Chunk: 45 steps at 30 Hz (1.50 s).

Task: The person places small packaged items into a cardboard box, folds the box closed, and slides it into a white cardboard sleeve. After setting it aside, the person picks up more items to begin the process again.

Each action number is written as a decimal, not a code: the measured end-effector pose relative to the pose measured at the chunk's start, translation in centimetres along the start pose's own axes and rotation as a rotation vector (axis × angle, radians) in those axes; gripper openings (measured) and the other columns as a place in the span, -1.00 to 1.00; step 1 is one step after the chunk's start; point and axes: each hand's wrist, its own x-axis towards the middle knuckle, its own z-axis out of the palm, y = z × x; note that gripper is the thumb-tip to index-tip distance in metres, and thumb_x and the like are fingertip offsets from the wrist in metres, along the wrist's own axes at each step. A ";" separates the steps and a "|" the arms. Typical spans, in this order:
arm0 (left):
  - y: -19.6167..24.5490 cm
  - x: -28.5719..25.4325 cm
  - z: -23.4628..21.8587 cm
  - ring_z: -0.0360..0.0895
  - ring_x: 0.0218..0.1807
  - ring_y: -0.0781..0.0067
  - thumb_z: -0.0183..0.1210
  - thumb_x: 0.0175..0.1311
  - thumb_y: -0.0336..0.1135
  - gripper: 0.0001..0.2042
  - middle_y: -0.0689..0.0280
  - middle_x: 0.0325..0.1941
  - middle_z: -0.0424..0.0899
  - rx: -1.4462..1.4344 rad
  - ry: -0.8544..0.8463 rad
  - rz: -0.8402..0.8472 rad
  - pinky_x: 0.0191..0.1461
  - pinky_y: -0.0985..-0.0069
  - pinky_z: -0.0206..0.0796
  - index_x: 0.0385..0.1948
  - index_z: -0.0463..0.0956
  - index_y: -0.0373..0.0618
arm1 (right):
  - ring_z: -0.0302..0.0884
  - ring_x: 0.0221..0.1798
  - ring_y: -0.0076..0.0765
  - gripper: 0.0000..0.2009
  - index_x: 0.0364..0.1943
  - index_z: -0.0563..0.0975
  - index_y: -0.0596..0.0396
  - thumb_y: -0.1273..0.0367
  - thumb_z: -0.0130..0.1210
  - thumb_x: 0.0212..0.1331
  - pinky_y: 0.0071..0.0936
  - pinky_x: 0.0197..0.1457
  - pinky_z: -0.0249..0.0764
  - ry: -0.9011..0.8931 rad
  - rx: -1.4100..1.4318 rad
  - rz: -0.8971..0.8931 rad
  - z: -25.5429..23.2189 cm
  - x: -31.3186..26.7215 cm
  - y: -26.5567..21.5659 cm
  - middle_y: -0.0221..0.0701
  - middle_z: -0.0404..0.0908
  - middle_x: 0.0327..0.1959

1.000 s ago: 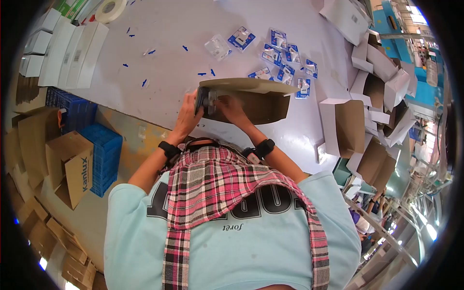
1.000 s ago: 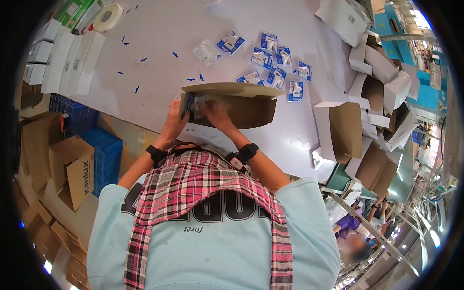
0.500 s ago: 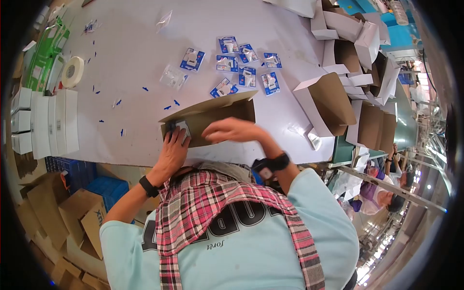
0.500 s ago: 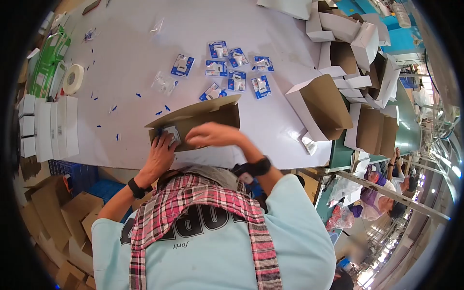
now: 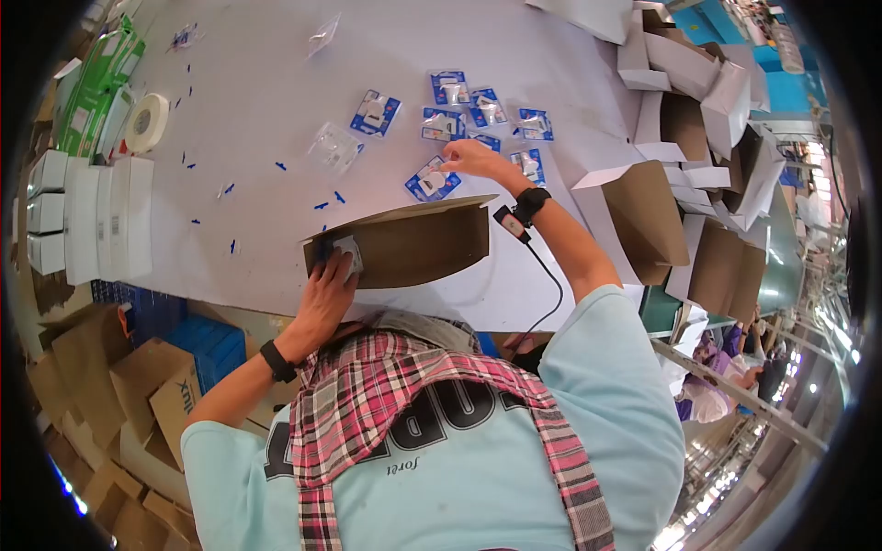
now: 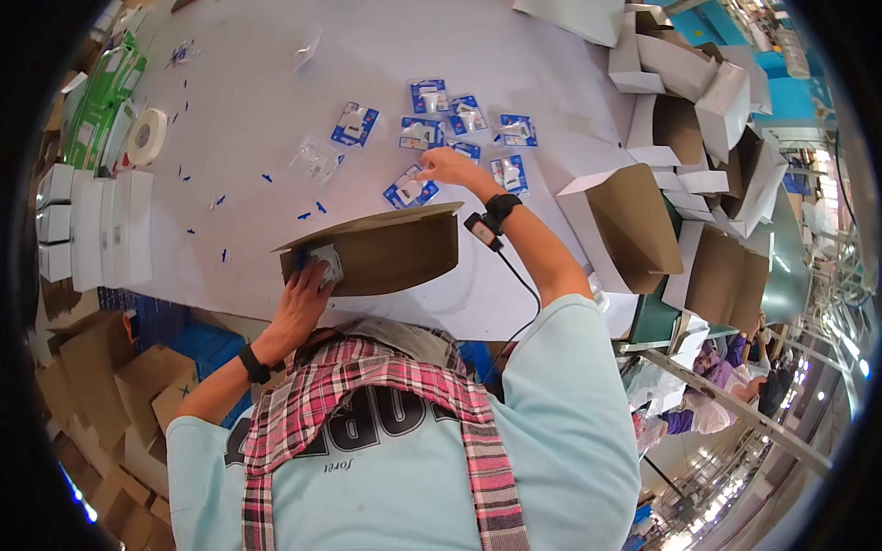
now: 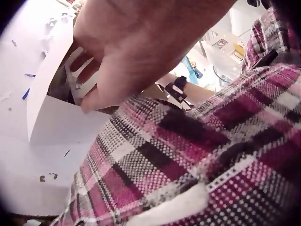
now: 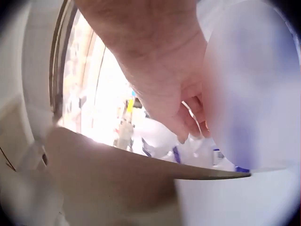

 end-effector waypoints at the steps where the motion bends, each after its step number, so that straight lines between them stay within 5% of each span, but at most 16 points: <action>1: 0.0 0.0 0.0 0.19 0.26 0.09 0.06 0.01 -0.41 -0.68 0.10 0.11 0.33 0.013 0.001 -0.001 0.17 0.25 0.17 -0.14 0.52 -0.19 | 0.51 -0.27 -0.26 -0.74 -0.32 0.54 0.19 0.27 0.17 0.00 -0.38 -0.19 0.40 -0.040 0.023 0.006 0.3 0.4 0.2 -0.23 0.57 -0.34; 7: 0.3 0.8 0.3 0.22 0.23 0.11 0.07 0.00 -0.41 -0.69 0.12 0.10 0.34 -0.010 0.019 -0.017 0.13 0.30 0.22 -0.16 0.52 -0.19 | 0.48 -0.36 -0.44 -0.82 -0.29 0.49 0.13 0.35 0.13 0.06 -0.50 -0.28 0.38 -0.019 0.314 -0.016 -2.1 -1.3 -1.2 -0.39 0.54 -0.44; 11: 0.2 0.3 -0.1 0.22 0.23 0.11 0.07 0.00 -0.40 -0.71 0.12 0.09 0.34 -0.015 0.034 -0.008 0.14 0.29 0.22 -0.18 0.53 -0.20 | 0.47 -0.32 -0.52 -0.83 -0.12 0.43 0.07 0.45 -0.01 0.20 -0.60 -0.25 0.40 0.389 0.817 -0.072 -6.9 -7.4 -5.9 -0.47 0.53 -0.31; 14: 0.3 0.4 -0.5 0.21 0.23 0.12 0.07 0.00 -0.40 -0.72 0.13 0.09 0.35 -0.051 0.033 -0.005 0.15 0.29 0.24 -0.20 0.53 -0.21 | 0.49 -0.23 -0.50 -0.79 -0.05 0.41 0.06 0.42 -0.05 0.25 -0.56 -0.16 0.43 0.285 1.292 -0.161 -5.9 -11.8 -11.0 -0.44 0.53 -0.24; 15: 0.2 0.4 -0.3 0.21 0.23 0.11 0.07 0.00 -0.41 -0.73 0.13 0.09 0.35 -0.041 0.031 -0.005 0.14 0.29 0.25 -0.21 0.53 -0.22 | 0.50 -0.15 -0.50 -0.76 0.01 0.39 0.05 0.40 -0.09 0.28 -0.52 -0.09 0.44 0.120 1.269 -0.220 -4.1 -12.1 -11.0 -0.41 0.53 -0.19; 16: 0.1 0.4 0.0 0.21 0.23 0.11 0.08 0.01 -0.41 -0.73 0.12 0.09 0.35 -0.030 0.031 -0.003 0.14 0.29 0.26 -0.21 0.53 -0.23 | 0.45 -0.05 -0.59 -0.76 0.00 0.41 0.09 0.40 -0.06 0.28 -0.58 0.01 0.40 0.007 1.353 -0.106 -2.3 -12.7 -12.5 -0.50 0.50 -0.11; 18: -0.1 0.5 1.1 0.22 0.22 0.10 0.09 0.01 -0.39 -0.73 0.10 0.09 0.34 0.008 0.047 0.017 0.14 0.30 0.27 -0.21 0.52 -0.26 | 0.44 -0.23 -0.57 -0.71 0.05 0.38 0.15 0.41 -0.04 0.27 -0.57 -0.15 0.42 -0.229 1.439 -0.016 3.5 -11.4 -12.0 -0.45 0.45 -0.15; 21: -0.5 0.6 2.3 0.24 0.20 0.08 0.11 0.01 -0.37 -0.70 0.05 0.07 0.34 0.063 0.057 0.057 0.12 0.33 0.30 -0.21 0.48 -0.32 | 0.42 -0.30 -0.46 -0.66 0.08 0.32 0.21 0.43 -0.02 0.24 -0.51 -0.27 0.41 -0.293 1.601 0.182 10.0 -8.1 -10.3 -0.36 0.43 -0.16; 24: -0.5 0.9 1.3 0.29 0.16 0.06 0.06 0.07 -0.43 -0.75 0.03 0.04 0.35 0.022 -0.010 0.059 0.07 0.31 0.36 -0.21 0.46 -0.34 | 0.46 -0.12 -0.40 -0.62 0.15 0.27 0.20 0.43 -0.06 0.26 -0.45 -0.13 0.47 -0.336 1.482 0.221 13.9 -4.9 -7.0 -0.31 0.41 -0.01; 29: -0.3 1.6 0.6 0.37 0.06 -0.06 0.01 0.13 -0.48 -0.75 -0.03 0.05 0.31 -0.299 -0.161 -0.132 -0.03 0.20 0.40 -0.15 0.38 -0.34 | 0.50 -0.08 -0.29 -0.67 0.06 0.38 0.22 0.41 -0.04 0.21 -0.32 -0.08 0.56 -0.230 1.167 0.309 14.6 -3.3 -9.6 -0.23 0.44 -0.02; 32: -0.3 1.6 0.1 0.39 0.03 -0.08 -0.01 0.14 -0.49 -0.76 -0.05 0.07 0.29 -0.393 -0.166 -0.173 -0.03 0.19 0.39 -0.16 0.35 -0.35 | 0.53 -0.08 -0.16 -0.78 -0.15 0.52 0.23 0.45 -0.02 0.14 -0.27 -0.16 0.57 -0.166 0.727 0.310 13.0 -3.2 -12.0 -0.17 0.49 -0.05; 36: -0.9 1.5 0.5 0.35 0.08 -0.07 0.05 0.10 -0.49 -0.76 -0.03 0.07 0.30 -0.233 -0.110 0.019 0.04 0.19 0.35 -0.18 0.35 -0.36 | 0.56 -0.16 0.01 -0.78 -0.27 0.56 0.28 0.40 -0.01 0.09 -0.24 -0.12 0.53 -0.053 0.133 0.213 14.9 -3.2 -11.2 -0.05 0.57 -0.20; 41: 0.7 2.0 -2.4 0.23 0.23 -0.02 0.15 0.03 -0.45 -0.70 0.00 0.15 0.28 -0.270 -0.006 0.048 0.25 0.23 0.18 -0.17 0.39 -0.34 | 0.56 -0.20 0.09 -0.71 -0.26 0.58 0.30 0.32 0.00 0.08 -0.17 -0.05 0.45 0.122 0.217 0.229 16.2 -3.5 -11.0 0.02 0.58 -0.23; 45: 0.3 2.7 -0.3 0.05 0.37 0.06 0.19 0.04 -0.35 -0.61 0.03 0.24 0.23 -0.118 -0.028 0.156 0.38 0.16 -0.07 -0.07 0.41 -0.28 | 0.56 -0.22 0.05 -0.70 -0.21 0.55 0.28 0.31 0.00 0.09 -0.24 -0.07 0.47 0.033 0.145 0.068 13.2 -5.1 -12.8 -0.02 0.59 -0.24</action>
